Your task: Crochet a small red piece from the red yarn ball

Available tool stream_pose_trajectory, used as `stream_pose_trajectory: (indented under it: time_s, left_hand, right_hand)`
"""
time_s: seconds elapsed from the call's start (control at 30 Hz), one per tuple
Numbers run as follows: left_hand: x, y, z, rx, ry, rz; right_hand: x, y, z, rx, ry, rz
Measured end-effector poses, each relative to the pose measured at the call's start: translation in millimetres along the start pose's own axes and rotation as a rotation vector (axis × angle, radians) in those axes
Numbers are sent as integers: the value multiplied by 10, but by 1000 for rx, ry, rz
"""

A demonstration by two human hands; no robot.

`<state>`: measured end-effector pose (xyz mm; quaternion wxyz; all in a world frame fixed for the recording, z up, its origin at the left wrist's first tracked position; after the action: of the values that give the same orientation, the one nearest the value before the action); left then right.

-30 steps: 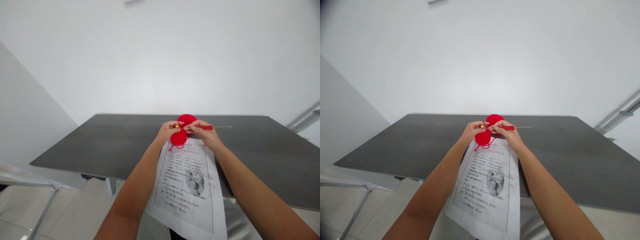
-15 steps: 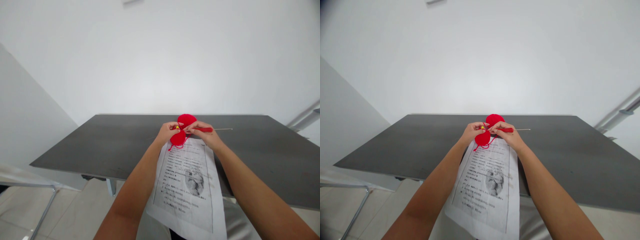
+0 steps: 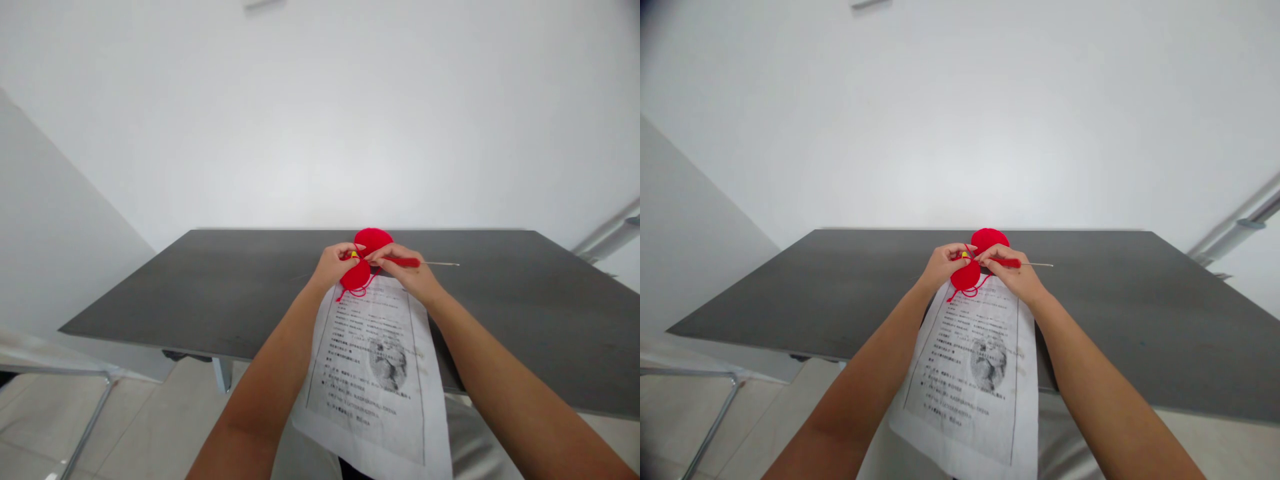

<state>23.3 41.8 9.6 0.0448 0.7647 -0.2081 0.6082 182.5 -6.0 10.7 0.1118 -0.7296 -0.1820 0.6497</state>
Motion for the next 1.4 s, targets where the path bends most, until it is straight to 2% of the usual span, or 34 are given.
stream_pose_trajectory:
  time_s: [0.17,0.4,0.73,0.93,1.4]
  left_hand:
    - [7,0,-5,22,-105,101]
    - [56,3,-21,56,-212,178]
    - [89,16,39,60,-123,194]
    - [27,0,59,70,59,56]
    - [-46,27,62,44,541,-224]
  right_hand:
    - [-21,3,26,24,69,-23]
    - [-50,30,98,37,244,-170]
    - [-114,44,185,39,393,-431]
    - [-141,49,126,118,377,-457]
    - [-108,39,124,41,362,-417]
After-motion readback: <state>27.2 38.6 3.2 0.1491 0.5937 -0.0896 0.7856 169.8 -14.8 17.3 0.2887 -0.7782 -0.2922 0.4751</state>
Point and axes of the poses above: each hand's wrist, its own y-axis away from the middle knuckle, its own z-axis out of the palm, x = y × z, the point moved 5 cm from there along -y, towards the middle knuckle, and after that the axes turned 1 degree about z, right-handed, at the moved point
